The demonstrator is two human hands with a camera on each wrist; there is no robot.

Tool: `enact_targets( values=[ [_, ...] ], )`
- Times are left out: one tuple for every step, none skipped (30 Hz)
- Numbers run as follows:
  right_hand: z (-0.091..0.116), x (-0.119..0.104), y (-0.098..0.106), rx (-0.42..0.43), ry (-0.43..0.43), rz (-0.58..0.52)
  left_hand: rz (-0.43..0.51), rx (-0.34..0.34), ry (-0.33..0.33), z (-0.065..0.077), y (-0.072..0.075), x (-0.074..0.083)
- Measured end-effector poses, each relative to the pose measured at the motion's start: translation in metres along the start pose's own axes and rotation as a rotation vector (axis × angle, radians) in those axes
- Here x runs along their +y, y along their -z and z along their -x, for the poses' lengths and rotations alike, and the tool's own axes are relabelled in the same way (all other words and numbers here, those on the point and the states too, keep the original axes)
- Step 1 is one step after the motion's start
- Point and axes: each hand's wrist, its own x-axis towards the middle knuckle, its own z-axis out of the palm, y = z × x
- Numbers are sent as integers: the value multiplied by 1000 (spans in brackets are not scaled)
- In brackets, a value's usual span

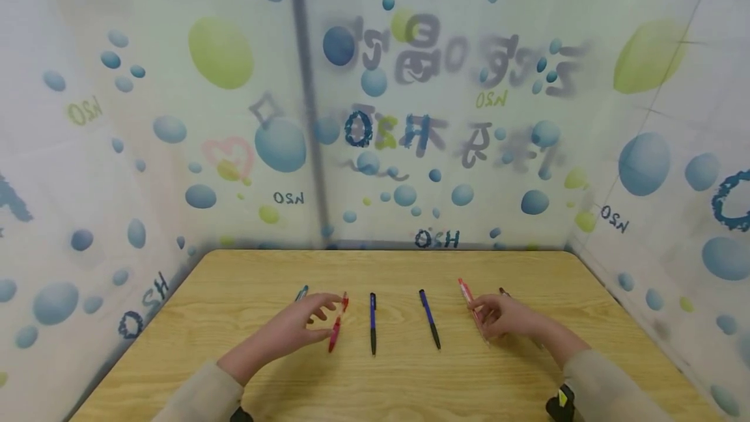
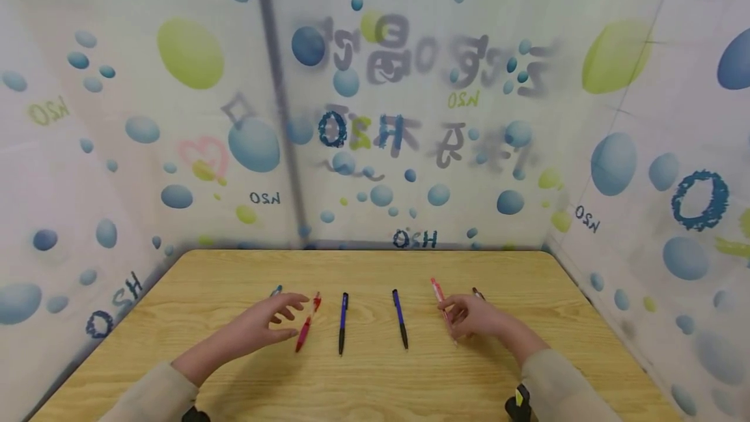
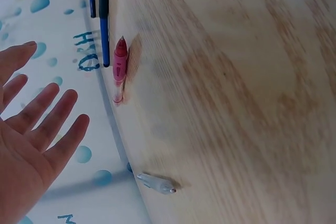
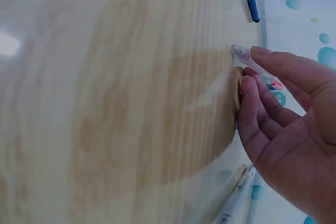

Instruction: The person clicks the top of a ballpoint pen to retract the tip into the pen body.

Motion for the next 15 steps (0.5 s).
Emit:
enact_targets(
  values=[
    [0,0,1,-1,-8,2,-7,2,0,0,0,-1],
    [0,0,3,-2,-15,4,-10,2,3,0,0,-1],
    [0,0,4,-5,-26,1,-13,1,6,0,0,-1],
    [0,0,5,-8,-36,-1,-13,0,8,0,0,-2],
    [0,0,6,-12,-41,-2,-13,-1,9,0,0,-2],
    [0,-1,6,-17,-44,-1,-10,-2,9,0,0,-2],
    [0,-1,7,-21,-52,-2,-5,-6,6,-1,0,-3],
    [-1,-1,8,-26,-57,-3,1,-11,1,-1,0,-3],
    [-1,-1,8,-33,-59,-6,9,-16,-3,-1,0,-3],
    [-1,-1,8,-38,-58,-8,14,-20,-8,-1,0,-3],
    [-2,-1,8,-44,-54,-9,19,-22,-10,-2,0,-3],
    [-2,0,9,-47,-52,-6,22,-24,-12,-2,0,-3],
    [-3,0,9,-50,-49,-3,24,-26,-12,-2,0,-3],
    [-3,0,9,-53,-41,1,27,-27,-11,-3,-1,-3],
    [-4,0,9,-55,-34,7,28,-30,-7,-3,-1,-3]
  ],
)
